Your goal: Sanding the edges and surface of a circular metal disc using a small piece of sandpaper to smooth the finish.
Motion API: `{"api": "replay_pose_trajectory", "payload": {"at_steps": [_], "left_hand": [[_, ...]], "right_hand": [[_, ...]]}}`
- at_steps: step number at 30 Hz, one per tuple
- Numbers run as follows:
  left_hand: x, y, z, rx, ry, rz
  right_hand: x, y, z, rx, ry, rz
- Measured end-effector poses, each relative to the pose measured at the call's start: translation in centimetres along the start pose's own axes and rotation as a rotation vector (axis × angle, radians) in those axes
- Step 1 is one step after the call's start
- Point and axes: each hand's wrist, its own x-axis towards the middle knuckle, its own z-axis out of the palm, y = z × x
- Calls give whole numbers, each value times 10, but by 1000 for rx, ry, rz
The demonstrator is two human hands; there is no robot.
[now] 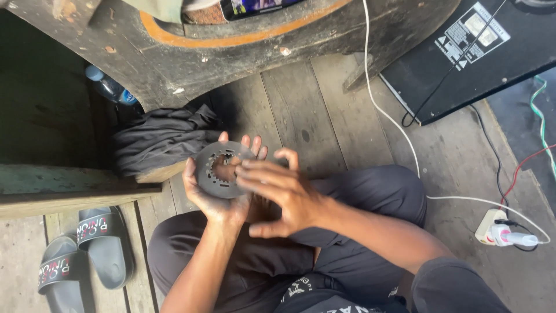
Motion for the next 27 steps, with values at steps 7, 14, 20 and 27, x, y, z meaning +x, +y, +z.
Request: {"api": "replay_pose_trajectory", "payload": {"at_steps": [7, 14, 20, 27], "left_hand": [[0, 0, -3, -7, -56, 1], [-4, -1, 3, -15, -38, -20], [-5, 0, 5, -6, -36, -16], [-5, 1, 6, 14, -16, -20]], "right_hand": [[4, 4, -4, -4, -3, 57], [6, 5, -4, 44, 24, 1], [4, -4, 1, 21, 32, -36], [3, -11, 2, 9, 49, -53]]}}
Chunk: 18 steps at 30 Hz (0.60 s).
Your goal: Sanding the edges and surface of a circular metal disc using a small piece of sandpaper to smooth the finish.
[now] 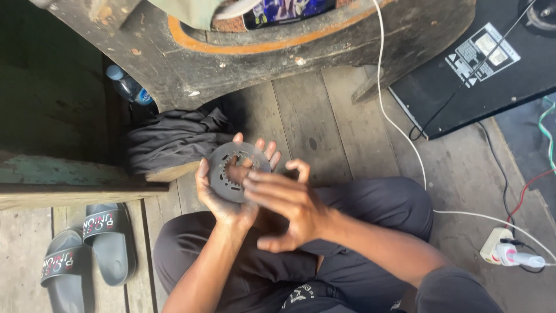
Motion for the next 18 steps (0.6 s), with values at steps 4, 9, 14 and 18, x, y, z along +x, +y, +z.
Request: {"api": "replay_pose_trajectory", "payload": {"at_steps": [4, 9, 14, 18], "left_hand": [[-1, 0, 1, 3, 2, 3], [0, -2, -3, 27, -25, 5], [11, -7, -16, -35, -64, 17], [3, -7, -4, -4, -40, 17]], "right_hand": [[0, 9, 0, 7, 19, -15], [0, -9, 4, -21, -1, 13], [-3, 13, 4, -75, 3, 24], [-3, -6, 4, -52, -4, -2]]}}
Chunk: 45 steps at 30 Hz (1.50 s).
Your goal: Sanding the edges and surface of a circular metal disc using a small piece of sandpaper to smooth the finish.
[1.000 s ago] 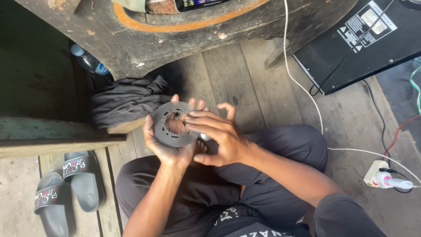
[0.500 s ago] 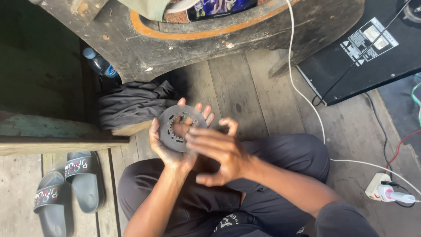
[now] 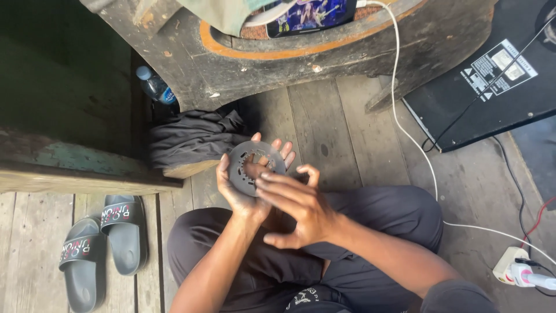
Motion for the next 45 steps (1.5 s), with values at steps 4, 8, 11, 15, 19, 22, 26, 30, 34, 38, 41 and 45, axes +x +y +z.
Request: {"api": "replay_pose_trajectory", "payload": {"at_steps": [4, 8, 11, 15, 19, 22, 26, 30, 34, 38, 41, 45], "left_hand": [[5, 3, -8, -38, -21, -11], [6, 5, -6, -19, -57, 2], [3, 6, -5, -14, -41, 2], [5, 5, -7, -3, -73, 8], [4, 6, -8, -18, -32, -11], [6, 8, -13, -24, -63, -27], [9, 5, -14, -19, -96, -14], [2, 4, -6, 2, -64, -12], [6, 7, -11, -31, -107, -38], [3, 7, -9, 3, -96, -29], [5, 7, -11, -33, -109, -40], [9, 5, -16, -20, -131, -31]], "right_hand": [[0, 13, -2, -21, 10, -4], [1, 5, -2, -43, 24, -11], [2, 5, 0, -29, 27, -23], [2, 29, -6, -80, 53, 31], [2, -1, 1, -21, 40, -5], [-1, 5, 6, 29, 61, -13], [2, 21, -4, -65, 68, 19], [1, 1, -3, -12, 40, 23], [5, 20, -7, -38, 68, 23], [3, 5, -8, -14, 45, 40], [0, 11, -5, 3, 44, 28], [4, 30, -14, -53, 63, 68]]}}
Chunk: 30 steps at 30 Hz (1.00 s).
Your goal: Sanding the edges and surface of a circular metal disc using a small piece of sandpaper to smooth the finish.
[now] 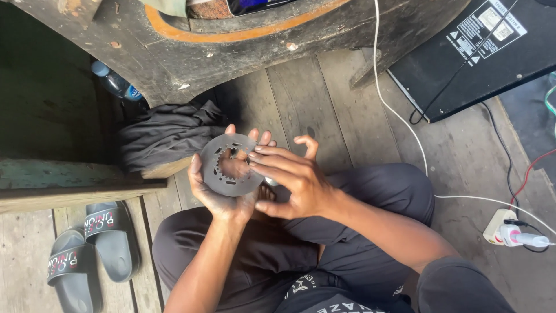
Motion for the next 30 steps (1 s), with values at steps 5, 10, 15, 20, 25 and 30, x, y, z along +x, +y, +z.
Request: {"api": "replay_pose_trajectory", "payload": {"at_steps": [5, 10, 15, 20, 25, 30], "left_hand": [[-3, -1, 9, 6, 73, -6], [5, -1, -3, 2, 30, -6], [-4, -4, 7, 26, 86, -12], [2, -3, -2, -4, 47, -2], [-1, -4, 2, 35, 88, -13], [0, -4, 1, 2, 54, -36]], "right_hand": [[-8, -18, 6, 82, -25, -41], [-5, -2, 3, -13, -13, 0], [-9, -21, 4, 60, -46, -25], [-9, -7, 8, -9, -19, -3], [-7, -17, 5, 57, -54, -11], [-3, -8, 2, -1, -20, 1]]}}
